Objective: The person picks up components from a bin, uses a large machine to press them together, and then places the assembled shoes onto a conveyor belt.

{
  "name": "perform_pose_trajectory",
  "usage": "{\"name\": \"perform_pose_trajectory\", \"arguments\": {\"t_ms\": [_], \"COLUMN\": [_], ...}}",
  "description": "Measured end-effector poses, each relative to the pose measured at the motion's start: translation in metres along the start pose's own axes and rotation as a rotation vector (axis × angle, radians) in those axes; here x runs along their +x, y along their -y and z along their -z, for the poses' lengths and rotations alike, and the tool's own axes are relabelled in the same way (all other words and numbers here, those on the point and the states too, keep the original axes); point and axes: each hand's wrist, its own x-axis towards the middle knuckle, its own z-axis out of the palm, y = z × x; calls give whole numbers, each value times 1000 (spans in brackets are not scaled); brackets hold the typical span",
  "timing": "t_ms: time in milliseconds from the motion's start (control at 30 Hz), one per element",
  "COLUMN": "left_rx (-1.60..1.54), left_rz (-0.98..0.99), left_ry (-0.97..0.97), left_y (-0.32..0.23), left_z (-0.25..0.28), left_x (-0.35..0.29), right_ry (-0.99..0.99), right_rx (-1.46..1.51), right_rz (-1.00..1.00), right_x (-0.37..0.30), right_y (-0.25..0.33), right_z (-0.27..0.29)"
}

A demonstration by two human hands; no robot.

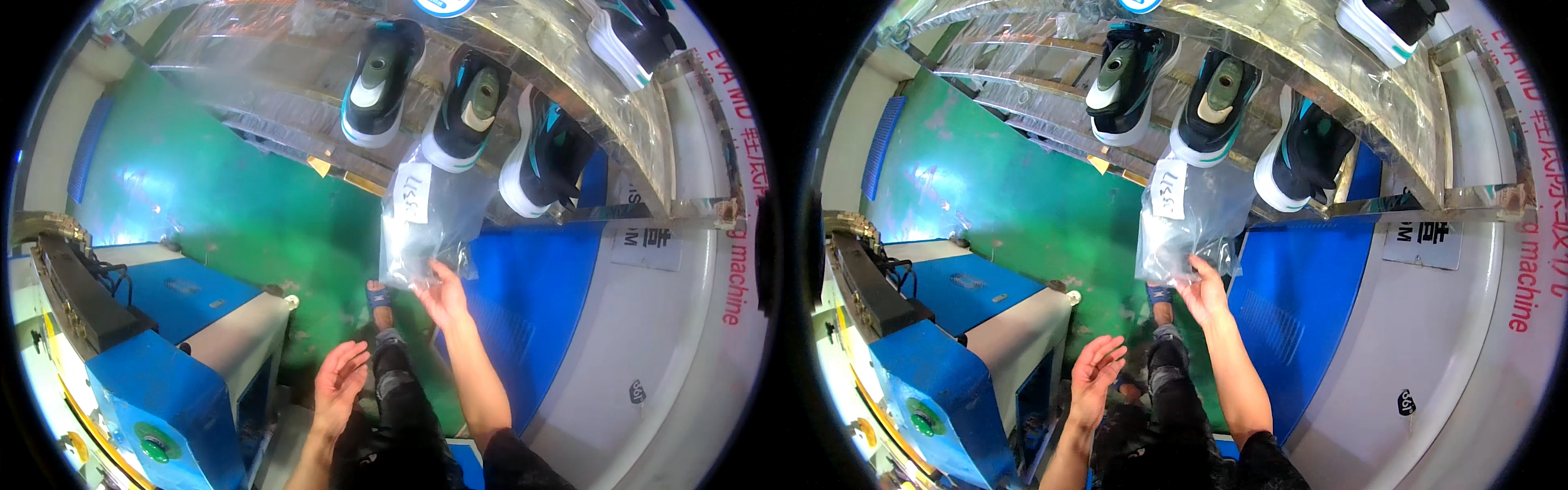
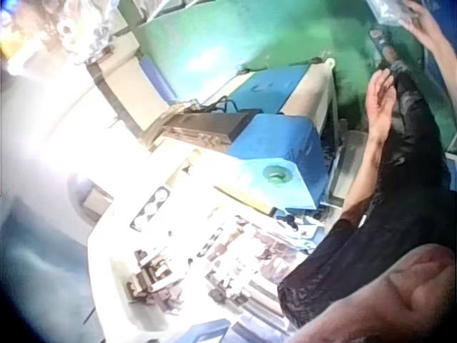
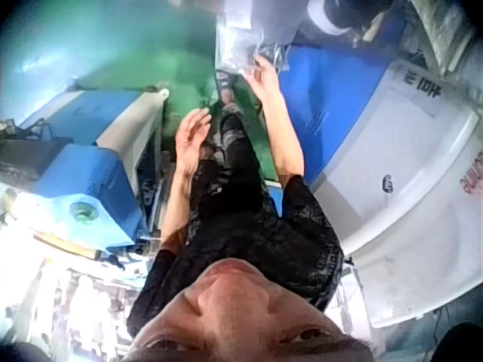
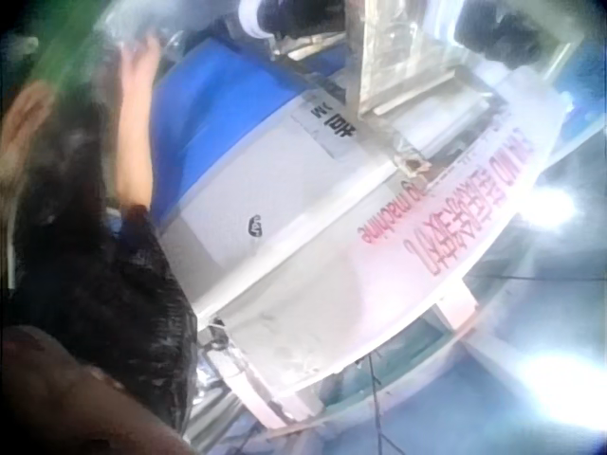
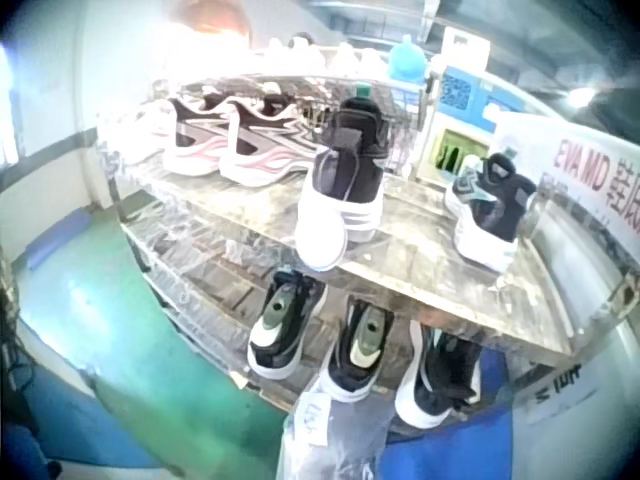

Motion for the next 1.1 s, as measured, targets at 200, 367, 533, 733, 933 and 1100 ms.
{"name": "perform_pose_trajectory", "arguments": {"t_ms": [200,367,533,733,933,1100], "left_rx": [-33,16,-15,-26,-82,-108], "left_rz": [3,70,91,125,109,88], "left_ry": [-12,-66,-108,-123,-135,-133], "left_y": [1,18,41,52,55,70], "left_z": [4,16,35,47,45,57], "left_x": [-5,-2,-14,-22,-28,-45], "right_ry": [69,-101,-149,-162,-520,-545], "right_rx": [-18,-24,-611,-237,-311,-335], "right_rz": [133,348,705,468,477,564], "right_x": [61,114,159,146,88,87], "right_y": [40,101,148,142,120,120], "right_z": [-16,-30,9,-12,-38,-21]}}
